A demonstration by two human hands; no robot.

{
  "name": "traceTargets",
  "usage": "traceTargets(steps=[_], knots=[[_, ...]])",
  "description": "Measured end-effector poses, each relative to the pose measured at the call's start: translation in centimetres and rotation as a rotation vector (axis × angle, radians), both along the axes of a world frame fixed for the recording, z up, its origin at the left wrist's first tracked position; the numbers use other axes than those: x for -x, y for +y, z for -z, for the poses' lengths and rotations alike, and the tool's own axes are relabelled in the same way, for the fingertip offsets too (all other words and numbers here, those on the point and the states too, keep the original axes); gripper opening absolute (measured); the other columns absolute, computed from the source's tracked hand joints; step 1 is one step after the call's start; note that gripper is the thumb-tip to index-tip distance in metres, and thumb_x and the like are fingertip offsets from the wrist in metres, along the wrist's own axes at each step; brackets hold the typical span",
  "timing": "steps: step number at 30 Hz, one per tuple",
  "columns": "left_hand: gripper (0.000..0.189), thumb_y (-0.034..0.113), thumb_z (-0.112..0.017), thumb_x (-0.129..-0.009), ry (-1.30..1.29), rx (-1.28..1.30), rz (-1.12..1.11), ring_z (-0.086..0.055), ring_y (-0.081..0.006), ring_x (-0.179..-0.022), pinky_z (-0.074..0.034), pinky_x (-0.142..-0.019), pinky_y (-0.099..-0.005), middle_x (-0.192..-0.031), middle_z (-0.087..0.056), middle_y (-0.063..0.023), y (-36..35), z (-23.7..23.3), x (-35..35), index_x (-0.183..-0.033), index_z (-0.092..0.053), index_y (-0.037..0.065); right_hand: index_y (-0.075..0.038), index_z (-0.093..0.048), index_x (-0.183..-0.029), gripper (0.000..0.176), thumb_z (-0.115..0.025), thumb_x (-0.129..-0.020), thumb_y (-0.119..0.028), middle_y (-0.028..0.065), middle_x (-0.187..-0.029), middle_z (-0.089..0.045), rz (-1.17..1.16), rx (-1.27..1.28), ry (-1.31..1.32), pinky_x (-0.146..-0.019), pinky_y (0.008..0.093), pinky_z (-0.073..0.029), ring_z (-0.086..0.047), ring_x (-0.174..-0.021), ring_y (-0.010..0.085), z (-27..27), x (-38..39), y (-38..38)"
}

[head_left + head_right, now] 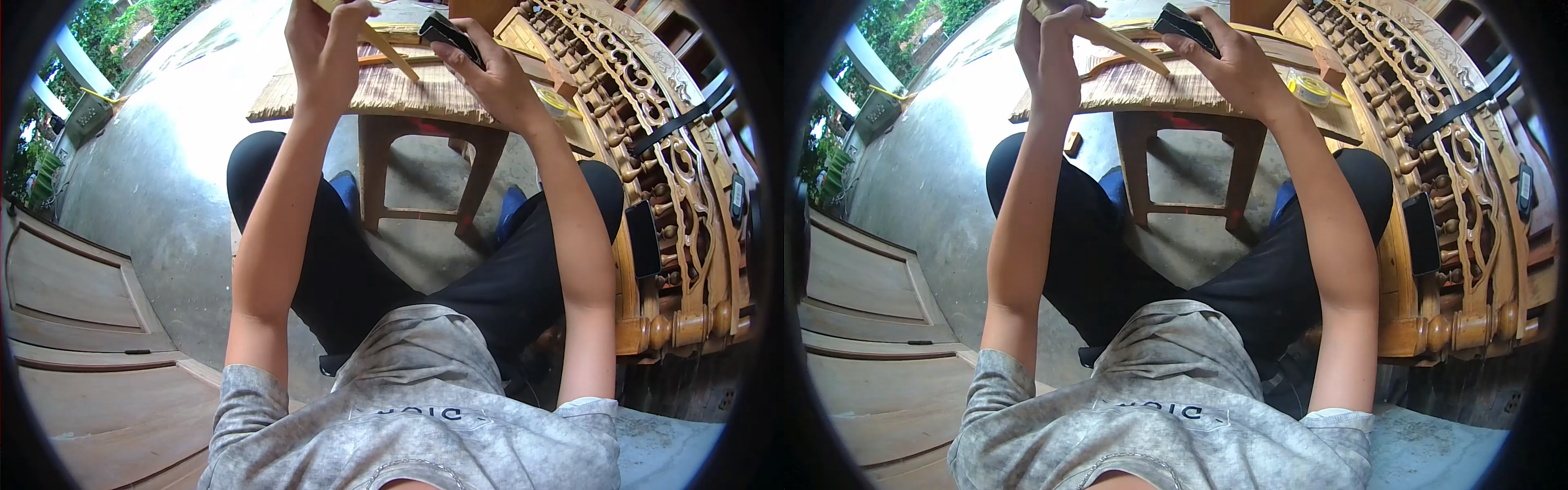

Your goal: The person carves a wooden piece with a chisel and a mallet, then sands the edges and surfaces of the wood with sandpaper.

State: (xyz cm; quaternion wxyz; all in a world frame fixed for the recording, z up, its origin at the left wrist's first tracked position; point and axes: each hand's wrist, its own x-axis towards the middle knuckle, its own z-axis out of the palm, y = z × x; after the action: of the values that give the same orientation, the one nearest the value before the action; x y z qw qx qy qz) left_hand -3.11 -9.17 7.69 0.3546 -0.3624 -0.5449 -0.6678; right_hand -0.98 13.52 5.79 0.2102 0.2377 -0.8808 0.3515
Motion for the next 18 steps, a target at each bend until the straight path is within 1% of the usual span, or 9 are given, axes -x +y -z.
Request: traceTargets(steps=[2,3,5,8,9,12,15,16,18], knots=[[0.031,0.022,-0.057,-0.095,0.055,-0.033,-0.018,-0.055,-0.0156,-0.083,-0.049,-0.079,-0.0332,-0.093,-0.053,-0.0058,0.3,0.5,0.6,-0.117,-0.055,0.001,-0.011,-0.054,-0.136,0.058,-0.060,-0.103,-0.058,0.0123,-0.108,-0.073,0.007,-0.001,-0.024,-0.086,0.0392,-0.055,-0.072,-0.096,0.0197,0.1,0.1,-0.1],[0.031,0.022,-0.057,-0.094,0.045,-0.047,-0.003,-0.055,-0.0155,-0.083,-0.048,-0.079,-0.0331,-0.093,-0.053,-0.0058,0.4,0.7,0.5,-0.118,-0.054,0.001,-0.011,-0.055,-0.134,0.058,-0.061,-0.102,-0.059,0.0123,-0.107,-0.074,0.011,-0.001,-0.035,-0.086,0.0395,-0.055,-0.072,-0.096,0.0201,0.2,0.2,-0.1],[0.033,0.021,-0.057,-0.093,0.025,-0.075,0.028,-0.054,-0.0152,-0.084,-0.048,-0.079,-0.0329,-0.094,-0.052,-0.0056,0.5,0.9,0.3,-0.119,-0.053,0.001,-0.011,-0.055,-0.133,0.055,-0.062,-0.102,-0.056,0.0130,-0.109,-0.073,-0.001,-0.010,0.034,-0.087,0.0396,-0.055,-0.072,-0.097,0.0216,0.7,0.6,-0.2],[0.029,0.023,-0.054,-0.100,-0.082,-0.141,0.077,-0.057,-0.0163,-0.079,-0.050,-0.074,-0.0342,-0.089,-0.056,-0.0072,0.9,0.6,-0.9,-0.117,-0.057,0.000,-0.010,-0.054,-0.132,0.053,-0.065,-0.101,-0.052,0.0134,-0.111,-0.073,0.012,-0.047,0.104,-0.089,0.0399,-0.055,-0.072,-0.100,0.0240,1.3,1.2,-0.1],[0.032,0.029,-0.050,-0.101,-0.113,-0.166,0.100,-0.058,-0.0180,-0.084,-0.048,-0.082,-0.0365,-0.089,-0.055,-0.0074,0.9,0.9,-1.2,-0.116,-0.057,0.001,-0.010,-0.054,-0.132,0.052,-0.066,-0.101,-0.050,0.0134,-0.111,-0.073,0.019,-0.063,0.120,-0.089,0.0400,-0.055,-0.072,-0.101,0.0248,1.4,1.3,-0.1],[0.048,0.048,-0.040,-0.104,-0.200,-0.238,0.162,-0.058,-0.0230,-0.097,-0.043,-0.106,-0.0432,-0.090,-0.053,-0.0081,0.5,2.0,-2.3,-0.111,-0.058,0.004,-0.009,-0.055,-0.129,0.051,-0.068,-0.098,-0.047,0.0201,-0.111,-0.074,0.031,-0.047,0.138,-0.090,0.0457,-0.057,-0.074,-0.104,0.0371,1.5,0.9,-0.3],[0.033,0.036,-0.040,-0.106,-0.194,-0.265,0.163,-0.057,-0.0171,-0.099,-0.041,-0.097,-0.0355,-0.101,-0.058,-0.0063,0.9,3.0,-4.0,-0.111,-0.053,0.006,-0.008,-0.052,-0.133,0.055,-0.067,-0.098,-0.048,0.0218,-0.116,-0.072,0.074,-0.056,0.123,-0.094,0.0461,-0.056,-0.072,-0.109,0.0382,1.5,0.6,-0.5],[0.035,0.035,-0.041,-0.105,-0.224,-0.292,0.129,-0.056,-0.0189,-0.115,-0.038,-0.107,-0.0351,-0.117,-0.060,-0.0085,1.1,3.6,-4.1,-0.118,-0.054,0.006,-0.008,-0.052,-0.134,0.056,-0.066,-0.098,-0.049,0.0223,-0.117,-0.072,0.069,-0.059,0.124,-0.095,0.0464,-0.056,-0.071,-0.110,0.0387,1.6,0.6,-0.5],[0.037,0.035,-0.039,-0.105,-0.336,-0.409,0.155,-0.053,-0.0231,-0.126,-0.034,-0.116,-0.0410,-0.128,-0.058,-0.0134,2.3,4.6,-5.0,-0.117,-0.057,0.004,-0.007,-0.051,-0.136,0.059,-0.065,-0.098,-0.051,0.0234,-0.120,-0.071,0.054,-0.066,0.129,-0.098,0.0469,-0.054,-0.070,-0.114,0.0396,1.7,0.9,-0.6]])
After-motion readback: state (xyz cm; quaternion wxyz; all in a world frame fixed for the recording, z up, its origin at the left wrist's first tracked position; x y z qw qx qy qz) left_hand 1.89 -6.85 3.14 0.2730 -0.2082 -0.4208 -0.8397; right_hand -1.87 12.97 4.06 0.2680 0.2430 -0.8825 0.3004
